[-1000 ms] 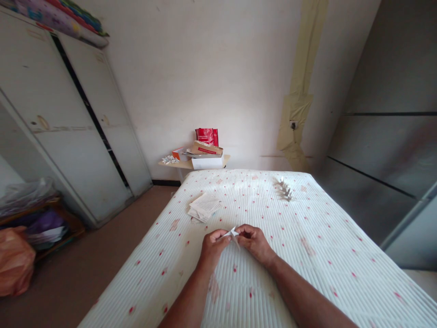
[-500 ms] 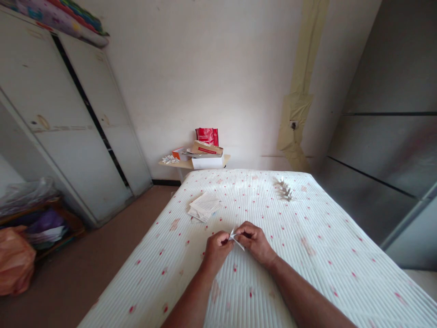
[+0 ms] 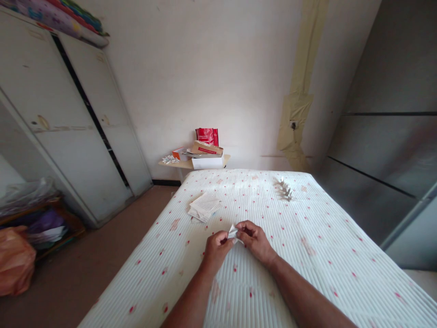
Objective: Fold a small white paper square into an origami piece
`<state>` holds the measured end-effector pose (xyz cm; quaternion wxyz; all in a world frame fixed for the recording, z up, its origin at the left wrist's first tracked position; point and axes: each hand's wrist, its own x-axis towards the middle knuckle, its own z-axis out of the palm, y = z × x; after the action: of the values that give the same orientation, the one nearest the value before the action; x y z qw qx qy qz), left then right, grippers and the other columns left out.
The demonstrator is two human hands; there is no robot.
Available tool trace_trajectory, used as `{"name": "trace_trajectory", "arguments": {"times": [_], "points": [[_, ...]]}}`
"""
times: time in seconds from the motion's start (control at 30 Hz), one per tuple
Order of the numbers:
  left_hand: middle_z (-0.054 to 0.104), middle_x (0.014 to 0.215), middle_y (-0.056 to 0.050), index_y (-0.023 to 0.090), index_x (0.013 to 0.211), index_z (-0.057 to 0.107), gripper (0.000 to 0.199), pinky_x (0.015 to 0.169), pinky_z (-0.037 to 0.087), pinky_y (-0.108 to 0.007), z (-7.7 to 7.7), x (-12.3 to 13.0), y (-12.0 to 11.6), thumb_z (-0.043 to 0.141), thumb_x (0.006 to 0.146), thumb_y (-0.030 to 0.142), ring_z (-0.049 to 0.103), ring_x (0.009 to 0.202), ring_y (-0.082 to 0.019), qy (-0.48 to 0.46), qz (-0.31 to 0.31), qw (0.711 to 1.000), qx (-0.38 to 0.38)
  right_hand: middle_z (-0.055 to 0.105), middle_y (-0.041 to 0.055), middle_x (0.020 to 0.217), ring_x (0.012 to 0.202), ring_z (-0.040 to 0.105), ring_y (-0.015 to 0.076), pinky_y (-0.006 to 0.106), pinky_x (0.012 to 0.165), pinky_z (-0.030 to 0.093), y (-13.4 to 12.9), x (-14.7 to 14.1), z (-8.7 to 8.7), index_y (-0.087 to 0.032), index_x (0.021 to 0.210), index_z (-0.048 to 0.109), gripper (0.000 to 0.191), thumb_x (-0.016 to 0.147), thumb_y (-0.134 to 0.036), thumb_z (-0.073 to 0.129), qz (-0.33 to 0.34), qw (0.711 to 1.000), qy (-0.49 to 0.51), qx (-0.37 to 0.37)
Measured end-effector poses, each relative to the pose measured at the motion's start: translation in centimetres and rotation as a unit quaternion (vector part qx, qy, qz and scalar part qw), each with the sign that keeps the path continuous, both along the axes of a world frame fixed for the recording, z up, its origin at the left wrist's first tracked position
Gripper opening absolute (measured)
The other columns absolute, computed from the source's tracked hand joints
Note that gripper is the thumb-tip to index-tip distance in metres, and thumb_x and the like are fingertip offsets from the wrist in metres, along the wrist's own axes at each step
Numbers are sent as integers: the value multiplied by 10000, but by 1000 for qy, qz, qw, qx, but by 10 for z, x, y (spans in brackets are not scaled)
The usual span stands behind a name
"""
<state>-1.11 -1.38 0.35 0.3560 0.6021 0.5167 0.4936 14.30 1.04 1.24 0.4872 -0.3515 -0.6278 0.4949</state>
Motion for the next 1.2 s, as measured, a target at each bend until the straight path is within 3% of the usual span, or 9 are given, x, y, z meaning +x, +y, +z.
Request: {"name": "trace_trajectory", "arguments": {"times": [0.07, 0.17, 0.3, 0.47, 0.6, 0.8, 1.2], "points": [[302, 514, 56, 156, 544, 483, 247, 497, 225, -204, 0, -1, 0, 562, 659, 359, 289, 517, -83, -28, 8, 999, -26, 549, -5, 795, 573, 434, 87, 212, 513, 345, 2, 1, -1, -202, 928, 586, 251, 679, -227, 608, 0, 999, 17, -27], [287, 520, 59, 155, 571, 479, 255, 489, 212, -202, 0, -2, 0, 553, 659, 382, 270, 515, -79, -46, 12, 998, -49, 568, 3, 861, 617, 459, 92, 213, 547, 360, 2, 2, 2, -202, 1016, 565, 429, 599, -174, 658, 53, 998, 9, -40], [287, 528, 53, 153, 539, 460, 253, 492, 215, -199, -2, -2, 0, 544, 653, 363, 282, 532, -81, -29, -9, 999, -41, 593, 2, 763, 676, 509, 122, 236, 618, 386, -2, -1, 5, -167, 896, 604, 304, 626, -272, 696, 122, 991, 25, -55], [254, 518, 58, 166, 522, 396, 298, 484, 199, -201, -2, -2, -1, 544, 660, 385, 253, 517, -73, -11, -20, 999, -43, 539, -35, 618, 557, 449, 85, 212, 547, 333, -2, 0, 3, -151, 713, 589, 235, 633, -337, 710, 63, 993, 61, -84], [261, 506, 60, 174, 502, 347, 313, 480, 201, -200, 2, -1, -2, 545, 654, 363, 255, 508, -71, 12, -28, 998, -47, 502, -46, 566, 524, 408, 76, 209, 524, 307, 0, 1, 3, -145, 648, 568, 265, 631, -371, 707, 52, 993, 54, -93], [342, 540, 47, 149, 600, 486, 257, 486, 237, -195, 0, -1, 0, 515, 701, 383, 319, 527, -83, 7, -46, 998, -37, 481, -47, 540, 509, 387, 76, 211, 511, 300, 1, 1, 1, -140, 635, 566, 283, 645, -397, 684, 43, 994, 32, -93], [309, 508, 53, 149, 551, 472, 289, 459, 208, -196, 4, 0, -4, 533, 695, 392, 295, 492, -73, -20, -34, 998, -53, 454, -57, 498, 456, 360, 66, 204, 465, 275, 2, 0, 0, -147, 669, 573, 230, 696, -368, 628, 25, 997, 29, -66]]}}
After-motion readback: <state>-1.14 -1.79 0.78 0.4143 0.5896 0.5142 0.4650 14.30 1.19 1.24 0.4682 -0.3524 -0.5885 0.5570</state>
